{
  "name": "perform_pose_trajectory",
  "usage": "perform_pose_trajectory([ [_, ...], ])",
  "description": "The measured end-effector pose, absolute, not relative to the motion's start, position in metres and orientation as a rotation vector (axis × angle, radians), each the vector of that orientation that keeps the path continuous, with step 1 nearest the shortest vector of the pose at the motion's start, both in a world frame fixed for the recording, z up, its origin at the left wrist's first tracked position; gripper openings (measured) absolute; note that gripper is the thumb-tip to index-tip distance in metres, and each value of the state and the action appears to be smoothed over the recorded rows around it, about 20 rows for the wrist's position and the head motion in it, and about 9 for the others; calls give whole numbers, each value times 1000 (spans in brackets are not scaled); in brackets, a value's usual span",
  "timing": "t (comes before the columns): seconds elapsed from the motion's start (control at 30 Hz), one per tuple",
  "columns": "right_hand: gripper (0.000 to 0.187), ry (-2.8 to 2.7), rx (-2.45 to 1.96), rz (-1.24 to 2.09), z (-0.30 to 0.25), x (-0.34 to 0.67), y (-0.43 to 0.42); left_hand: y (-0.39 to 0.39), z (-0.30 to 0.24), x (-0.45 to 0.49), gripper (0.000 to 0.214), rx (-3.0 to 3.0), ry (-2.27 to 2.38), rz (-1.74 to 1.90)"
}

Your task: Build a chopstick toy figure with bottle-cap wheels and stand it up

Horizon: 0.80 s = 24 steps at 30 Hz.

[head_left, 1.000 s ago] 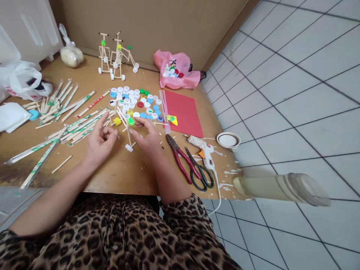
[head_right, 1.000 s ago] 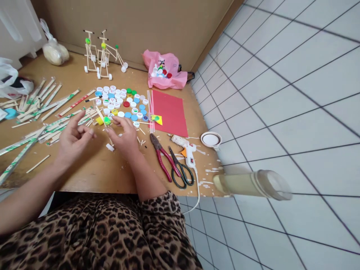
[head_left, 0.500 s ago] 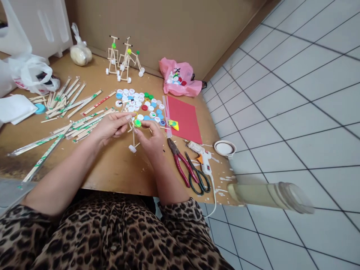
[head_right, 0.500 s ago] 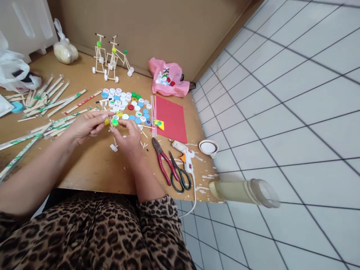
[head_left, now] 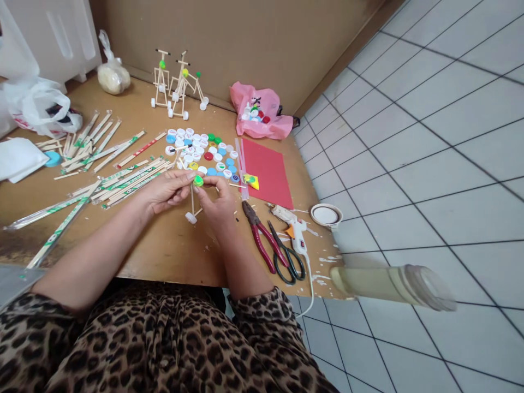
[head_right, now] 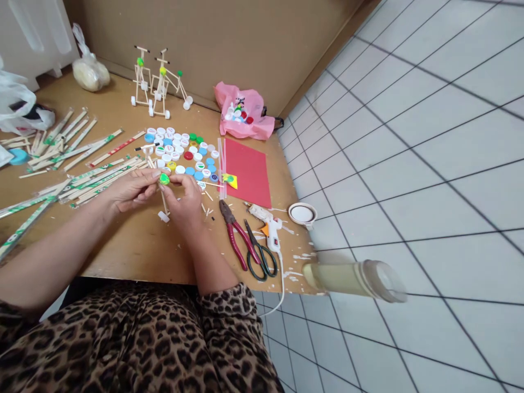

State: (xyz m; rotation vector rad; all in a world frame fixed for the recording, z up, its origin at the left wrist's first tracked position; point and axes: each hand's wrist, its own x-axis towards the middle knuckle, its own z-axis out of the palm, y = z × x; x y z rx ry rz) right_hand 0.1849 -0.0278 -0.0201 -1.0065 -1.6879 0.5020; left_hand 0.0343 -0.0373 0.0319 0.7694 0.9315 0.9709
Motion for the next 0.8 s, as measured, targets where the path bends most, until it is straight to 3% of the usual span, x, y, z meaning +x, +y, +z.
perform_pose_trajectory([
  [0.17, 14, -1680, -976, 480, -24, 184, -26, -39, 36, 38, 15, 644, 926, 991],
  [0.8, 15, -1717, -996, 427, -24, 186, -27, -47, 30, 46, 22, 670, 903, 1131],
])
